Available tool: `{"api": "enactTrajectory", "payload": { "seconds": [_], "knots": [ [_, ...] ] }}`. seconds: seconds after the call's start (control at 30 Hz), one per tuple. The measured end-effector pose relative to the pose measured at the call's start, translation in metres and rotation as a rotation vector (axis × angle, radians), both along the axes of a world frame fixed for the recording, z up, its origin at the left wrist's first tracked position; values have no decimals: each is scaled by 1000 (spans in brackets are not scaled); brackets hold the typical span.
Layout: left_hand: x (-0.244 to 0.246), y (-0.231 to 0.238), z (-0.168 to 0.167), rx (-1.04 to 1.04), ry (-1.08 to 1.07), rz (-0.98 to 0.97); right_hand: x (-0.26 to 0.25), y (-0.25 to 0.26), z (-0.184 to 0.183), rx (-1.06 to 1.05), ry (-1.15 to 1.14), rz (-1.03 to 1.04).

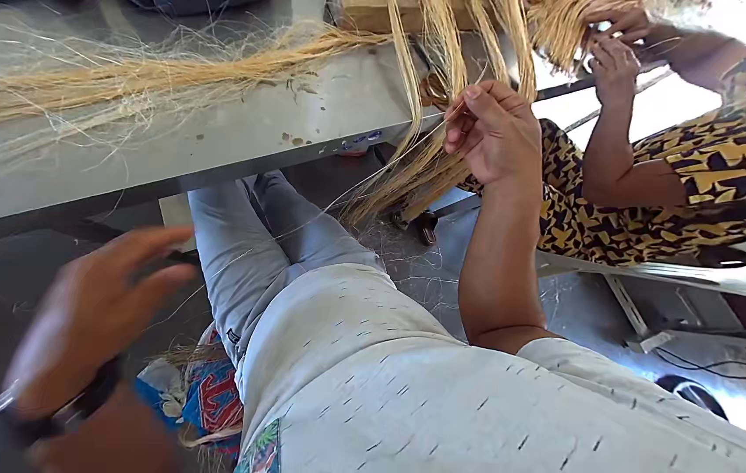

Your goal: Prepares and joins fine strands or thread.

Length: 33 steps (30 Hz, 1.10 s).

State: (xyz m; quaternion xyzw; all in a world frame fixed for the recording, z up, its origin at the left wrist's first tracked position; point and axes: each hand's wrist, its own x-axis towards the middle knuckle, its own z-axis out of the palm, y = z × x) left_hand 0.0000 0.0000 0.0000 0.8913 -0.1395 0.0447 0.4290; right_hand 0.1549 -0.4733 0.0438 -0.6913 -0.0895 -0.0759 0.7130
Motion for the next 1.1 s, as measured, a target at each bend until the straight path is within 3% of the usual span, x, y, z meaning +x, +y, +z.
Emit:
{"api": "enactTrajectory", "payload": {
  "seconds": [0.07, 0.17, 0.33, 0.57, 0.93, 1.1],
  "knots": [
    [43, -63, -1, 93, -42, -85, -2, 6, 7, -7, -44, 56],
    [88, -137, -20, 14, -31, -190, -8, 11, 17, -16, -98, 122],
    [92, -191, -50, -185, 234, -382, -6, 8, 24, -2, -142, 142],
    [69, -140, -75, -382, 205, -334, 6, -5, -1, 21, -28, 12],
    [42, -92, -86, -272, 144, -257, 10, -5, -2, 43, 9, -97],
    [27, -64, -96, -149, 216, -224, 10, -4, -5, 66, 35, -80]
  ]
}}
